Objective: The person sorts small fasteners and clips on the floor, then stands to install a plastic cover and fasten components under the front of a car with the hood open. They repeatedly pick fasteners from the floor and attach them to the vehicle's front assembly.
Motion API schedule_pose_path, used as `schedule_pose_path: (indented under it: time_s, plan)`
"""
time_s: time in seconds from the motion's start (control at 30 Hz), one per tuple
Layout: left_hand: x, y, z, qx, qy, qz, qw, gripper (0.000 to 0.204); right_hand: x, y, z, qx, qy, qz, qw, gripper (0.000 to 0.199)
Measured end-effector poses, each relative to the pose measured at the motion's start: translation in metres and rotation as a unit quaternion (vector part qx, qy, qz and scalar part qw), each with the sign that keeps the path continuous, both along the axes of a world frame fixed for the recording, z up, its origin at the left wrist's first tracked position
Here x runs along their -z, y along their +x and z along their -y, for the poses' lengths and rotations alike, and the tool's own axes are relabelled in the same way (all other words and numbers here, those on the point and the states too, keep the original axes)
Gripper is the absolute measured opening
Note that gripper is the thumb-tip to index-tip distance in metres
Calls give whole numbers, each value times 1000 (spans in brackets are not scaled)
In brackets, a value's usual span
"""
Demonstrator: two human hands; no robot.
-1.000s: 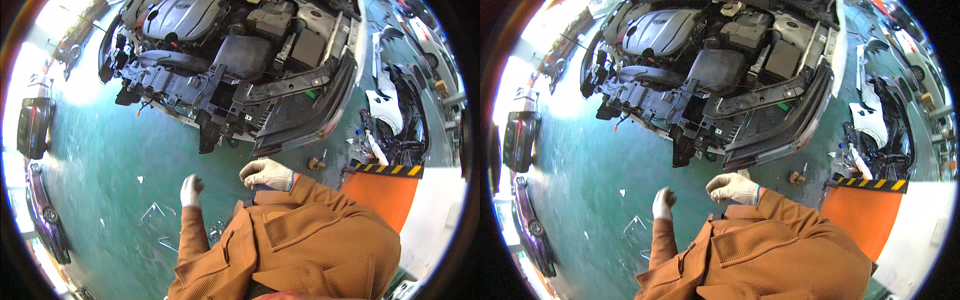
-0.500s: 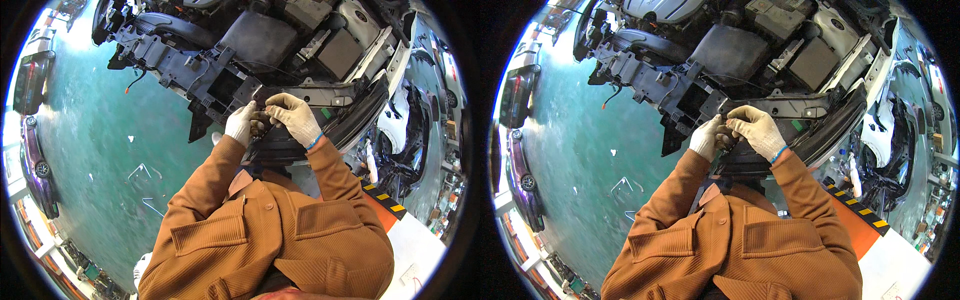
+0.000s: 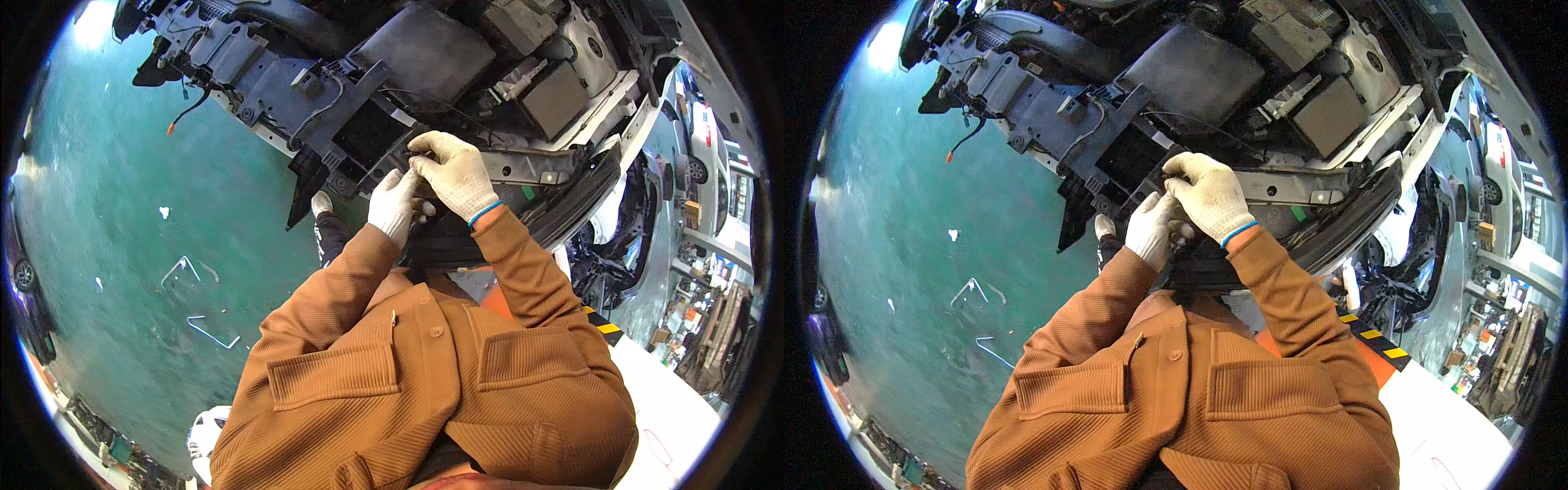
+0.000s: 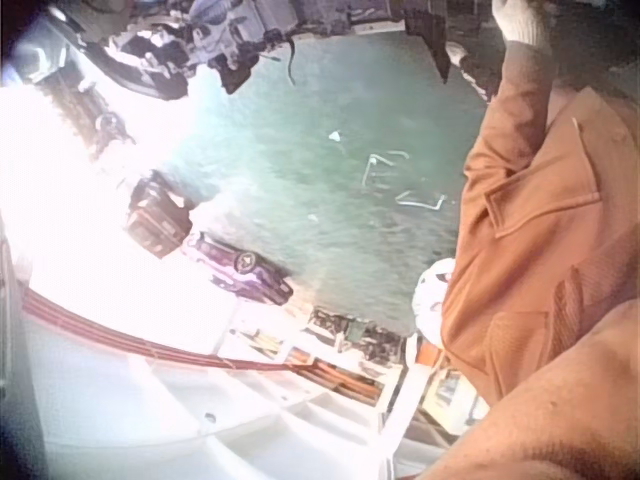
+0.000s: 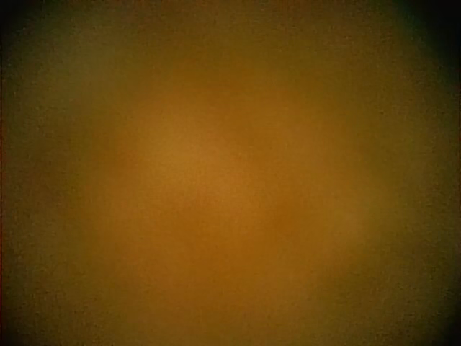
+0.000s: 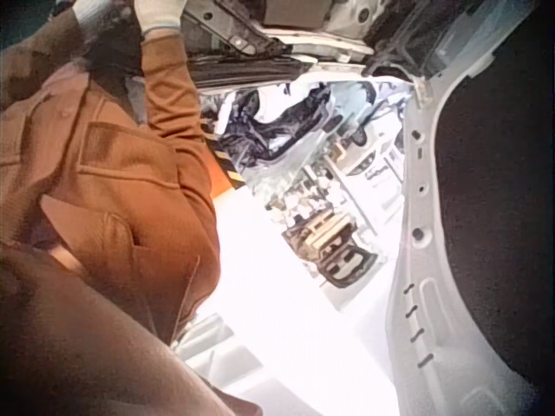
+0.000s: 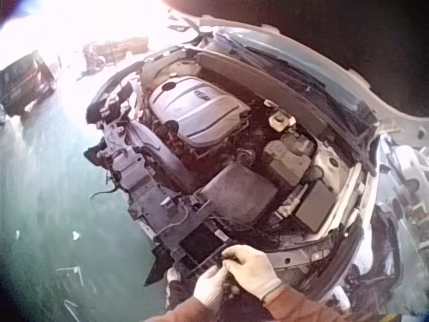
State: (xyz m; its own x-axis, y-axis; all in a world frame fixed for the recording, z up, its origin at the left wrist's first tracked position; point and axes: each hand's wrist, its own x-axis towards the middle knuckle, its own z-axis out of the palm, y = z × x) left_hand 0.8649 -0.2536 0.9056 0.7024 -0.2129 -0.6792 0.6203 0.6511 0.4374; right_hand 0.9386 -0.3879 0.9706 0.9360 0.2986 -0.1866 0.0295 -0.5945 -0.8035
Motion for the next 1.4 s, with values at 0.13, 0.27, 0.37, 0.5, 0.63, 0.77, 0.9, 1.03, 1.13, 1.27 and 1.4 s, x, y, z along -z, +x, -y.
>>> schedule_pose_path:
  time_s: [0.13, 0.27, 0.37, 0.5, 0.63, 0.77, 0.9, 1.03, 1.13, 1.27, 1.4]
  plan:
    - [6, -1, -2, 7, -11, 13, 1000, 31, 4, -1, -4, -35, -73, 93, 992, 22]
    - [10, -1, -2, 16, -19, 17, 1000, 28, 3, 0, -7, -64, -102, 138, 983, 21]
    - [14, -2, -1, 11, -29, 22, 999, 28, 3, 4, -10, -91, -118, 164, 975, 19]
    - [20, -4, 3, -13, -45, 32, 998, 27, 5, 8, -18, -131, -172, 212, 953, 14]
    - [24, -7, 5, -22, -46, 38, 998, 29, 4, 10, -22, -150, -224, 251, 930, 11]
    - [25, -6, 5, -10, -22, 51, 998, 32, 3, 8, -28, -139, -285, 237, 919, 14]
    - [23, -6, 5, -25, -30, 45, 998, 30, 5, 6, -32, -150, -339, 249, 895, 23]
    - [20, -7, 5, -26, -26, 32, 999, 32, 7, 8, -35, -170, -398, 269, 860, 32]
    - [20, -6, 5, -17, -15, 41, 999, 32, 7, 10, -37, -177, -436, 222, 854, 38]
    - [18, -6, 4, -17, -15, 46, 999, 33, 0, 10, -39, -168, -437, 161, 869, 37]
    - [16, -6, 2, -16, -8, 41, 999, 32, -10, 13, -40, -199, -450, 149, 858, 35]
